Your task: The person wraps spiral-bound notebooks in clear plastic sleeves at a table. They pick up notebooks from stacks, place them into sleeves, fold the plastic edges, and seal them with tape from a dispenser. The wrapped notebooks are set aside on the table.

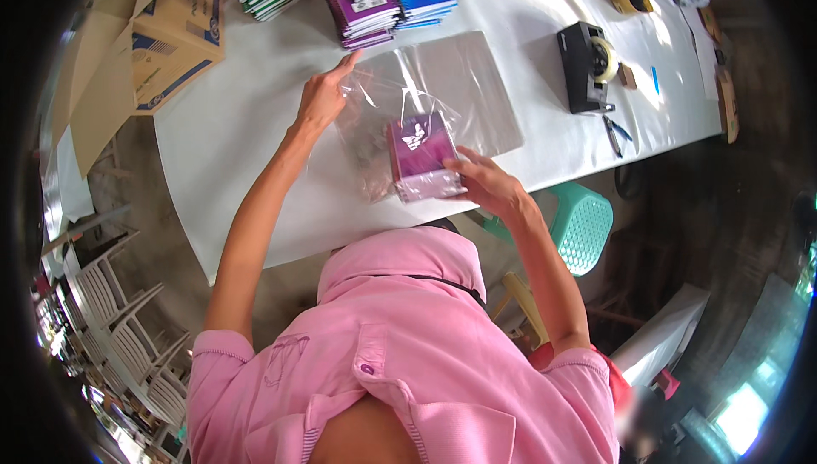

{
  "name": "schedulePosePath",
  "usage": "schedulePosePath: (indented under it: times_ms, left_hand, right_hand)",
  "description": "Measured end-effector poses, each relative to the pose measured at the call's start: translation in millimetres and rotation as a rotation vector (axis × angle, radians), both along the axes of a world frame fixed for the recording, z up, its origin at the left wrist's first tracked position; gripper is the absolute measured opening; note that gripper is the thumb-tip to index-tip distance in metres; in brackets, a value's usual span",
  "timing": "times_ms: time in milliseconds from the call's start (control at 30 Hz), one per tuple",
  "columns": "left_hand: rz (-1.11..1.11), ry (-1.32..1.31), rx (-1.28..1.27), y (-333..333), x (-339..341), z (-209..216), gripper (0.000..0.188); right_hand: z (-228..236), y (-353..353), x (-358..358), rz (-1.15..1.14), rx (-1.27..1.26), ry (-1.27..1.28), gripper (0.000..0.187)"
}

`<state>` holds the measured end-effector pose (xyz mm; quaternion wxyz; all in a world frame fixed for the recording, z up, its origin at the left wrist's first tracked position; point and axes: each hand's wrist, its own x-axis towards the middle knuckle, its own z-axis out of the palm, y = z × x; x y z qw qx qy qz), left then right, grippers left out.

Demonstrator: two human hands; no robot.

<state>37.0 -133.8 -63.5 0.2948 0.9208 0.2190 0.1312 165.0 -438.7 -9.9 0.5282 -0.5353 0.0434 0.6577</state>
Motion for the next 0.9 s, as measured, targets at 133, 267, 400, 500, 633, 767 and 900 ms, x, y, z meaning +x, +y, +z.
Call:
schedulePosePath:
  times_ms: [133,267,400,500,633,767,900]
  left_hand:
    - [0.239,0.041,0.398,-3,-10,3,0.075]
    - [0.191,-0.112,0.413,-56,-54,-31,0.066]
    - [-0.164,0.056,-0.604,-93,-109,-124,0.050]
    - [-0.204,0.239,-0.041,-86,-101,-44,0.050]
    - [-0.055,0.109,0.232,-97,-96,-81,0.052]
    - [0.065,0.090,0.291,-116,-89,-87,0.051]
    - [-0.098,0.405,0.261,-107,-74,-49,0.063]
  right_hand:
    - [40,-13,0,0.153,0.119,0.012,0.104]
    - [73,38,-21,0.172,0.330,-0.055,0.102]
    - [67,154,-75,0.290,0.391,-0.036,0.086]
    - [1,254,-118,0.298,0.516,0.169,0.089]
    - [-31,371,-203,0.385,0.490,0.160,0.088]
    - [-48,433,-234,0.405,0.498,-0.027,0.089]
    - [-57,414,-200,0.458,0.619,-1.198,0.081]
